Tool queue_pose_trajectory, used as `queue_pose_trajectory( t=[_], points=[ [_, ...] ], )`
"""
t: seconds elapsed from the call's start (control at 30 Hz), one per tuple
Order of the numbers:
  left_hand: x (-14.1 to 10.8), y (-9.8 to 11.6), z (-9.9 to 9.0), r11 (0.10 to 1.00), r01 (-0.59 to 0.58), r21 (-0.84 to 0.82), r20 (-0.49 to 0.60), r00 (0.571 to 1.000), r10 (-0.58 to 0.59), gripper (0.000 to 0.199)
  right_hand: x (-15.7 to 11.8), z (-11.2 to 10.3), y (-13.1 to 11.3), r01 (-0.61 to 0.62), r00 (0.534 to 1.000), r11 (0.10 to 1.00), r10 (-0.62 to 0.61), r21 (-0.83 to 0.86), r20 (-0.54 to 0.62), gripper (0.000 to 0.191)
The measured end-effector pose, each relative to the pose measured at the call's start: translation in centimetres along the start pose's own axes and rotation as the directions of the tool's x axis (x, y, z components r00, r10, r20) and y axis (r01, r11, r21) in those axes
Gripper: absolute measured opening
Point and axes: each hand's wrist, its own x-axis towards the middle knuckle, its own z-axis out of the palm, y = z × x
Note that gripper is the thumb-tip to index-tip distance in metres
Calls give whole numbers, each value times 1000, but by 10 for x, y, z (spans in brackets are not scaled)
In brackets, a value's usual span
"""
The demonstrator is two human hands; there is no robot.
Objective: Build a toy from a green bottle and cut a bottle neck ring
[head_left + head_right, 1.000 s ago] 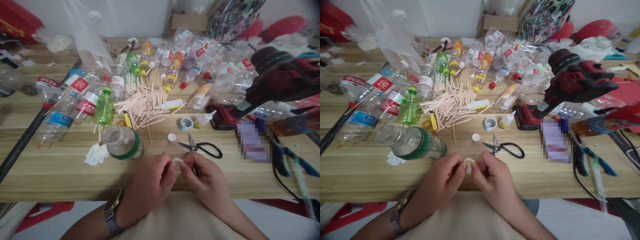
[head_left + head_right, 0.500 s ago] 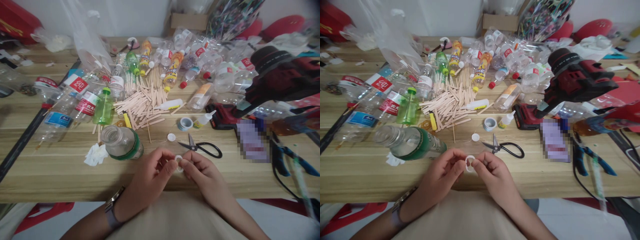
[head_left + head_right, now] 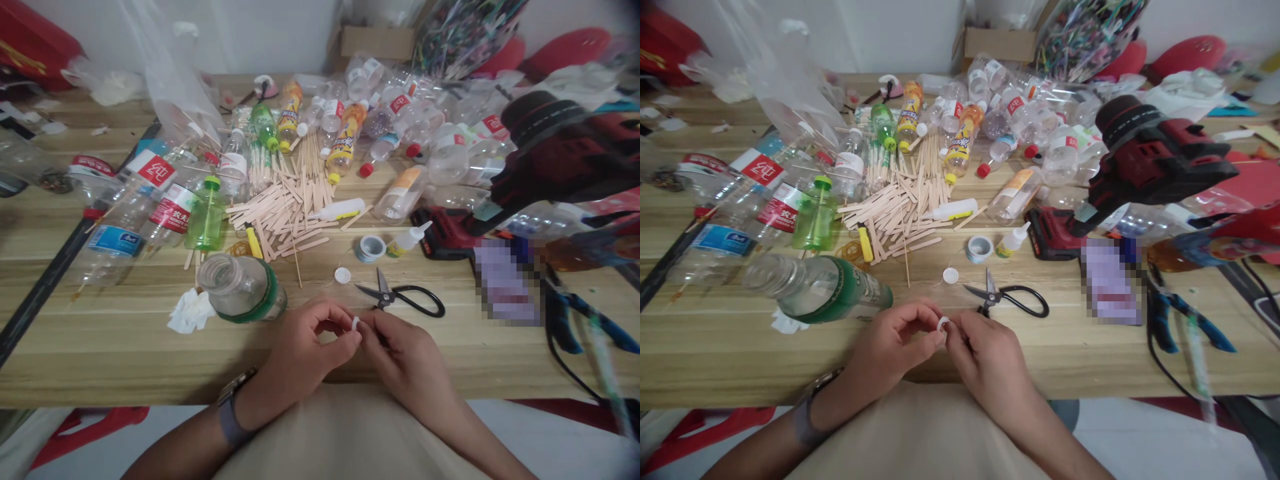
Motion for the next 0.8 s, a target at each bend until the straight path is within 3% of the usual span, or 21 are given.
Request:
queue_pose_trajectory(
  t=[0.17, 0.27, 0.33, 0.4, 0.53, 0.6, 0.8],
  points=[
    [3, -6, 0, 975, 152, -165, 61, 988, -143, 17, 0, -2, 0, -28, 1000, 1000, 28, 3, 12, 39],
    [6, -9, 0, 918, 223, -329, 80, 975, -208, 23, -2, -10, 14, -79, 997, 997, 79, -11, 8, 42],
    [7, -10, 1, 857, 260, -444, 84, 965, -249, 28, -5, -17, 35, -112, 991, 980, 98, -163, -90, 38],
    [9, -11, 1, 807, 280, -520, 82, 957, -278, 30, -10, -21, 61, -109, 982, 898, 30, -425, -187, 41],
    [11, -12, 3, 773, 292, -563, 69, 949, -309, 32, -22, -19, 97, -108, 990, 712, 16, -694, -137, 47],
    [12, -13, 4, 767, 294, -570, 59, 946, -319, 34, -26, -15, 101, -98, 993, 679, 20, -728, -115, 47],
    [11, -14, 5, 811, 246, -530, -14, 954, -299, 36, -27, -6, 88, -84, 993, 694, -1, -715, -117, 50]
  ],
)
